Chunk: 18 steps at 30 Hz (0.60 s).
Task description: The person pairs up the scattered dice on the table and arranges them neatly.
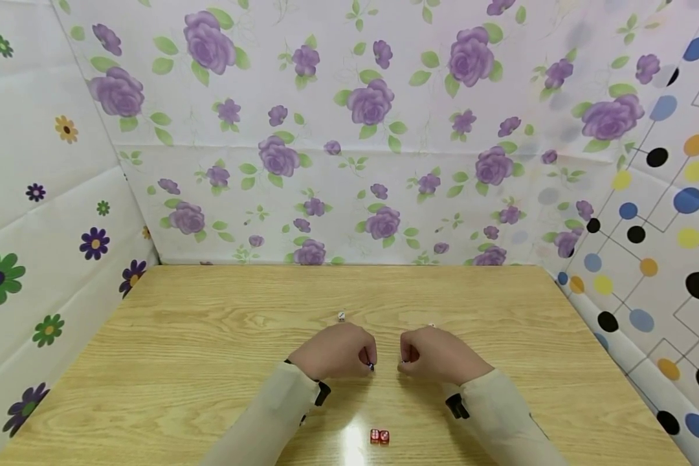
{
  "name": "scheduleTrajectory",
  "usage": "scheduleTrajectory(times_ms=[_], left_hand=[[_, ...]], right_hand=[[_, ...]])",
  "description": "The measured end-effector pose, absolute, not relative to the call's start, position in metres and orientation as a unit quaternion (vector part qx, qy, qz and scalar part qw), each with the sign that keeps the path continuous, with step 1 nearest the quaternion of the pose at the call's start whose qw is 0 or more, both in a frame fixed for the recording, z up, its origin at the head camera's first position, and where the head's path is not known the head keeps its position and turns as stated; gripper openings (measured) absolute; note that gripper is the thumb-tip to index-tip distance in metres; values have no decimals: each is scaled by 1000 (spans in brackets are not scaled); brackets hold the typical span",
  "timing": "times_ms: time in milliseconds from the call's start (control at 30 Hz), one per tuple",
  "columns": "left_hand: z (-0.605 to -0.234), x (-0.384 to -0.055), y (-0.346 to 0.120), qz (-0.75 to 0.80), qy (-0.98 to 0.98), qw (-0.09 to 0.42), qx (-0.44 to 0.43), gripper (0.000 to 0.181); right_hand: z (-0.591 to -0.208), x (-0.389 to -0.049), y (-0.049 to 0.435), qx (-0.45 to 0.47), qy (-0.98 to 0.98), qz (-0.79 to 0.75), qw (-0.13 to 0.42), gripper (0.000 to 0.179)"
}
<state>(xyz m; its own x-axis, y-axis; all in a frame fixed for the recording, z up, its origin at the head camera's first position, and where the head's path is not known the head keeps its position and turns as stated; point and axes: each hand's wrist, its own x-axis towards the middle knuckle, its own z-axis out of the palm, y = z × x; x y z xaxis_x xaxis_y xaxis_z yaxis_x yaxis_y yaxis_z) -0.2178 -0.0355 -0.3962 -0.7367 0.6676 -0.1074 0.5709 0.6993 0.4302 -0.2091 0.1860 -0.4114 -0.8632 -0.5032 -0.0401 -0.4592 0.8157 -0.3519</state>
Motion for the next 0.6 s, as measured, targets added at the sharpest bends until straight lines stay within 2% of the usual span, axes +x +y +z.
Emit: scheduleTrajectory(times_ms=[600], left_hand=[[-407,-216,-31,164,914,135,347,12]], right_hand=[[-417,-209,186,-294,935,-172,101,15]])
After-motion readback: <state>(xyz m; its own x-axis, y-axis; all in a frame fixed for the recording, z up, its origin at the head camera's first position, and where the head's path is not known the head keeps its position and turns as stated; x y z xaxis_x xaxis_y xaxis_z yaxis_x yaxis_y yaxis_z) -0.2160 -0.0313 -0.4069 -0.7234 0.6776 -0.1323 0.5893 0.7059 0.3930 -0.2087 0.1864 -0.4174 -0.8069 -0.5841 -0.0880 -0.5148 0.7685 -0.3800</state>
